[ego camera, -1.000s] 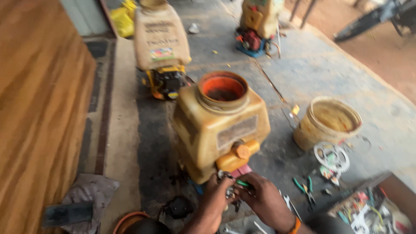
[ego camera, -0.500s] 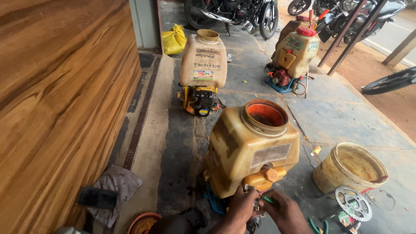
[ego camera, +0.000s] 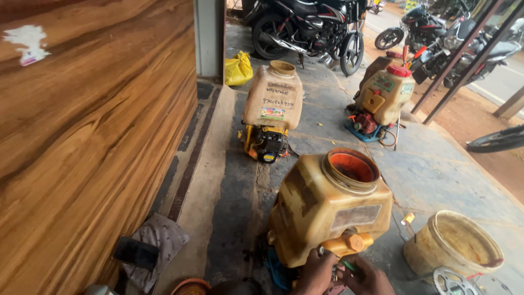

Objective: The person sits on the floor and uses a screwdriver to adjust and tighten screws on a small metal carburetor held in the left hand. The person repeatedly turns the screwdriver and repositions the carburetor to access different screws.

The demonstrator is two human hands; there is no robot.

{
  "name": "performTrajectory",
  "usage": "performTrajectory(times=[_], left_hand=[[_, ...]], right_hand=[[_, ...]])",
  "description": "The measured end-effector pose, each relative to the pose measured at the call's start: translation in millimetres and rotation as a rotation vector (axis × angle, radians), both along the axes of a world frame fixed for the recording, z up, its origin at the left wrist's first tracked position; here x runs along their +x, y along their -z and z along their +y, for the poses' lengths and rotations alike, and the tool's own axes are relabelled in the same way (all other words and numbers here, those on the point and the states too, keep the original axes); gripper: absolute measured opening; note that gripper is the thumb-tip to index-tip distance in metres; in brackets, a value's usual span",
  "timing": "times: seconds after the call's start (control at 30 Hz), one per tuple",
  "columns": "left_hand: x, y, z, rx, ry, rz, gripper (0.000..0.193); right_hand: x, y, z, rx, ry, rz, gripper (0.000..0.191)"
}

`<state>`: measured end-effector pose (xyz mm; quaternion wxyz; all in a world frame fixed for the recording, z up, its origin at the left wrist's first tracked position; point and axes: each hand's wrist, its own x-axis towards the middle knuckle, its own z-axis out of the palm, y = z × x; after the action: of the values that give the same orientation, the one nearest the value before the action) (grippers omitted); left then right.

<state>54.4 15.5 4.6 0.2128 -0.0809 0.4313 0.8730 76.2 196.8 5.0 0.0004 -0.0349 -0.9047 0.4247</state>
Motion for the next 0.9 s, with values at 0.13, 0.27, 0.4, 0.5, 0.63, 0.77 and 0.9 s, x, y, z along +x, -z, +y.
performTrajectory(times=[0.13,0.27,0.4,0.5,0.63,0.77,0.9], left_hand=[[0,-10,-8,-0.095,0.038,-0.112,0.044],[-4,-3,-7,-0.069,0.035,-0.093,0.046],[0,-2,1,-0.064,0.028,-0.052,0.048],[4,-9,8,-0.083,0.011,-0.055,0.049],[6,-14,26,-0.075,0.027,-0.094,0.056],[5,0,52,-0.085,0.023,-0.088,0.040],[-6,27,77,-0.130,0.091,-0.114,0.031]], right_hand=[[-2,-3,-3,0.027,-0.011,-0.007,0.032],[-3,-7,-6,0.122,-0.020,-0.001,0.031],[1,-18,-4,0.160,-0.019,-0.106,0.028],[9,-34,-5,-0.101,-0.159,0.013,0.026],[28,-69,-1,-0.188,-0.197,0.080,0.032],[38,-104,21,-0.029,-0.258,0.242,0.031],[39,-116,51,-0.012,-0.244,0.206,0.023]])
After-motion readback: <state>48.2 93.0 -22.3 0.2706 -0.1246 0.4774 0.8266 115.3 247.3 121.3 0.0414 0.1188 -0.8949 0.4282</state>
